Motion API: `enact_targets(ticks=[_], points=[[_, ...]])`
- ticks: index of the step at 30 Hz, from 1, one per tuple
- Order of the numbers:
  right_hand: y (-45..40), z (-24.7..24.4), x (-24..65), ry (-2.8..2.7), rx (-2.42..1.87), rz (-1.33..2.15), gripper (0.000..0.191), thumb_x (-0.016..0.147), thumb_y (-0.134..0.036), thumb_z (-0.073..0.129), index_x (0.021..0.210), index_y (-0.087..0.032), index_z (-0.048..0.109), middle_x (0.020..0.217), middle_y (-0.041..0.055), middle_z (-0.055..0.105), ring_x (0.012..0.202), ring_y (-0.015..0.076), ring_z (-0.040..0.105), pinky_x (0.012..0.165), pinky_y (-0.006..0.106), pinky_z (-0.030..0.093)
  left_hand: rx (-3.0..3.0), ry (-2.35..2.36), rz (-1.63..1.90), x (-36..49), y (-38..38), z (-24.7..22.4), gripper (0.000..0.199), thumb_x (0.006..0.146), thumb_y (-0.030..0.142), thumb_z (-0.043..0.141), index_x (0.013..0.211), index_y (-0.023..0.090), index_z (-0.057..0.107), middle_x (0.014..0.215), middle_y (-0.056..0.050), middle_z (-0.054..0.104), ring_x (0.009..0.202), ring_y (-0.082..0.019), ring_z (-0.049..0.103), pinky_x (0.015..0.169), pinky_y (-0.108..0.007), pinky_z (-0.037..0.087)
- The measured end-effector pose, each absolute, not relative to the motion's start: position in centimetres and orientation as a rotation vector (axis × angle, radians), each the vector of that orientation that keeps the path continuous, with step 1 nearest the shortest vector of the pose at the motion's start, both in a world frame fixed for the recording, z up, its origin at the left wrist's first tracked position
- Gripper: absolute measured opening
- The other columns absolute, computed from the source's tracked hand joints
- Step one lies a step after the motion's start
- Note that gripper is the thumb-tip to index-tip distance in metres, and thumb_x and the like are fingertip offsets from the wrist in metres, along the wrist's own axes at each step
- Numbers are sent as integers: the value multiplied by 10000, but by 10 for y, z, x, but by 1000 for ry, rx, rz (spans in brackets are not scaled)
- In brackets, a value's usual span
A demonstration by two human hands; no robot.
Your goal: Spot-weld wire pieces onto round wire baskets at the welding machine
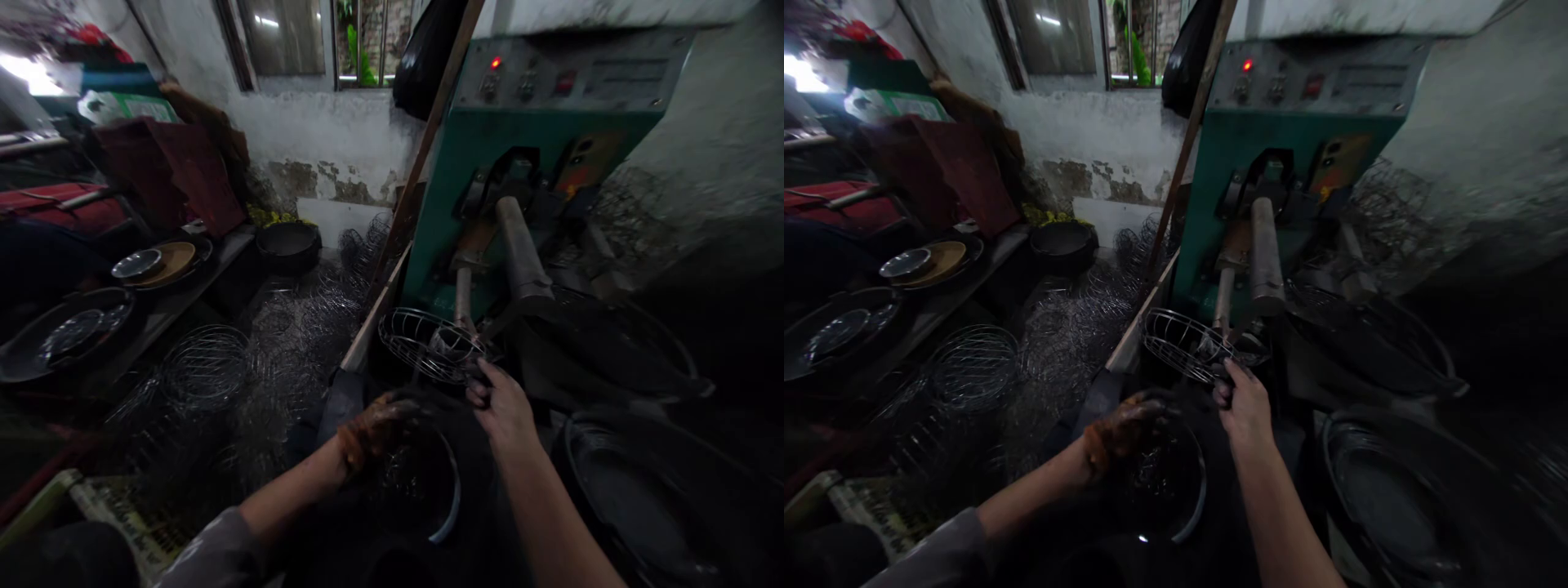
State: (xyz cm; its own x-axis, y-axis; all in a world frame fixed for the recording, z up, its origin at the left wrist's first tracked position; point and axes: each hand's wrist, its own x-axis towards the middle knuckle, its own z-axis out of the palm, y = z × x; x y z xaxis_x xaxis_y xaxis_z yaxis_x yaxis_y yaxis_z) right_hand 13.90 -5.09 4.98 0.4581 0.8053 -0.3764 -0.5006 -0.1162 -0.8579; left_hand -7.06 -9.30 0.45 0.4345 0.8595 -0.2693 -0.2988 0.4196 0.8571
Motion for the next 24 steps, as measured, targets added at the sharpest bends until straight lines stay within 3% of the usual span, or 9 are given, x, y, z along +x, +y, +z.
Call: enact_targets(ticks=[2, 5, 7, 12, 17, 24], points=[[-53, 46, 144, -376, -1321, 1045, 448, 454, -360, 905, 777, -179, 653, 594, -39, 660, 357, 44, 395, 301, 167, 246, 817, 852, 924, -82, -89, 13, 482, 845, 500, 790, 1267, 278, 720, 1344, -132, 708, 1171, -332, 709, 1006, -482, 571], [-53, 38, 148, -424, -1430, 915, 464, 421, -419, 905, 716, -184, 635, 512, -54, 614, 332, 59, 395, 283, 180, 241, 985, 1127, 1142, -89, -70, 14, 560, 818, 422, 804, 1331, 246, 664, 1333, -115, 705, 1211, -307, 675, 1101, -488, 512], [-52, 35, 150, -438, -1462, 863, 467, 425, -451, 901, 671, -199, 594, 466, -64, 574, 328, 69, 399, 281, 185, 249, 1210, 1280, 1166, -88, -54, 6, 630, 769, 373, 833, 1353, 222, 652, 1308, -118, 710, 1230, -323, 657, 1125, -513, 490], [-46, 38, 156, -433, -1432, 846, 476, 419, -455, 889, 682, -202, 584, 480, -58, 591, 326, 70, 407, 277, 182, 256, 1628, 1315, 1100, -72, -18, -18, 898, 663, 372, 913, 1475, 177, 585, 1506, -180, 584, 1416, -431, 509, 1230, -534, 376], [-39, 40, 158, -396, -1462, 846, 436, 428, -414, 887, 657, -192, 591, 464, -55, 576, 324, 78, 417, 269, 187, 273, 1953, 1373, 920, -45, 15, -32, 1001, 695, 408, 876, 1588, 207, 473, 1598, -164, 494, 1445, -427, 477, 1220, -520, 380], [-29, 28, 166, -436, -1460, 772, 348, 502, -372, 843, 665, -203, 585, 460, -72, 562, 321, 85, 417, 271, 198, 280, 2029, 1354, 815, -25, 40, -41, 904, 739, 440, 834, 1556, 208, 523, 1480, -167, 604, 1344, -399, 569, 1138, -500, 454]])
